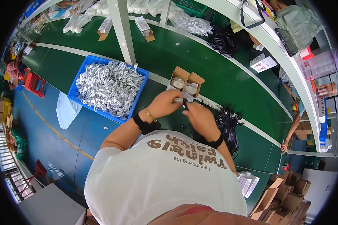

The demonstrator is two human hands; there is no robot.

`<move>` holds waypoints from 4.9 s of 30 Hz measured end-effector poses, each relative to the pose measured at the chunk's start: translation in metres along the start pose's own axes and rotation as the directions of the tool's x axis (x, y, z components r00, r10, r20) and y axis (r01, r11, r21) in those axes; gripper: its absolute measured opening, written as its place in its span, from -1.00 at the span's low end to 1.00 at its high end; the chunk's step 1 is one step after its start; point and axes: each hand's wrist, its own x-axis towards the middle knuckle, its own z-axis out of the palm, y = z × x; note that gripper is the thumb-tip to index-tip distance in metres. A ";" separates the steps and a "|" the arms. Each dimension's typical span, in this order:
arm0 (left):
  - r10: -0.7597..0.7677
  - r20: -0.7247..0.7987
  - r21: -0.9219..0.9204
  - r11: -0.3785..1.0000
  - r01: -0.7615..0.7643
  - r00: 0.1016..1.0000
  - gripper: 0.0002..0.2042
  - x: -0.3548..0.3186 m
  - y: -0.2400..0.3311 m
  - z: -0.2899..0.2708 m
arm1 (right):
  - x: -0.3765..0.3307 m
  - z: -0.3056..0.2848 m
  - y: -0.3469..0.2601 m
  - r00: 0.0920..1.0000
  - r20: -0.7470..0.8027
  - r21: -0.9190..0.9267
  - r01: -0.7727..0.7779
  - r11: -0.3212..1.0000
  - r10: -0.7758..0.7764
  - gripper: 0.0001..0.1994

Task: The person packages mini fans by placing a fan into a box and setting it aside. They then pick up a white cable and a black lanyard, wrap the cable around the lanyard, and tuck the bundle into the box before closing it.

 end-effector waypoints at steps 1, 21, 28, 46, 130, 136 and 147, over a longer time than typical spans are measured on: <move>0.026 0.108 0.198 0.979 -0.047 0.994 -0.88 -0.003 0.013 0.001 | 0.007 -0.005 0.010 0.993 -0.118 0.151 0.025 0.988 -0.007 -0.87; 0.540 -0.095 0.724 0.614 -0.314 0.836 -0.43 0.007 -0.018 0.033 | 0.044 0.046 0.072 0.875 -0.439 0.437 0.009 0.899 0.204 -0.74; 0.414 -0.093 0.558 0.775 -0.298 0.905 -0.27 0.013 -0.039 0.050 | 0.003 0.055 0.073 0.966 -0.257 -0.218 -0.049 0.975 -0.009 -0.76; 0.239 0.150 0.353 0.893 -0.278 0.959 -0.27 0.037 -0.069 0.081 | -0.039 0.033 0.063 0.918 -0.346 -0.197 -0.273 0.941 0.194 -0.87; 0.091 0.180 0.271 0.952 -0.139 0.979 -0.23 -0.003 -0.073 0.049 | -0.053 0.075 0.048 0.941 -0.338 -0.077 -0.032 0.997 0.004 -0.62; 0.258 0.358 0.394 0.830 -0.395 0.898 -0.28 -0.002 -0.071 0.054 | -0.066 0.097 0.043 0.920 -0.392 -0.266 -0.128 0.955 0.014 -0.53; 0.106 0.277 0.078 0.988 -0.132 0.955 -0.42 0.024 -0.089 0.080 | -0.073 0.101 0.079 0.500 -0.670 0.477 -0.278 0.834 0.550 -0.37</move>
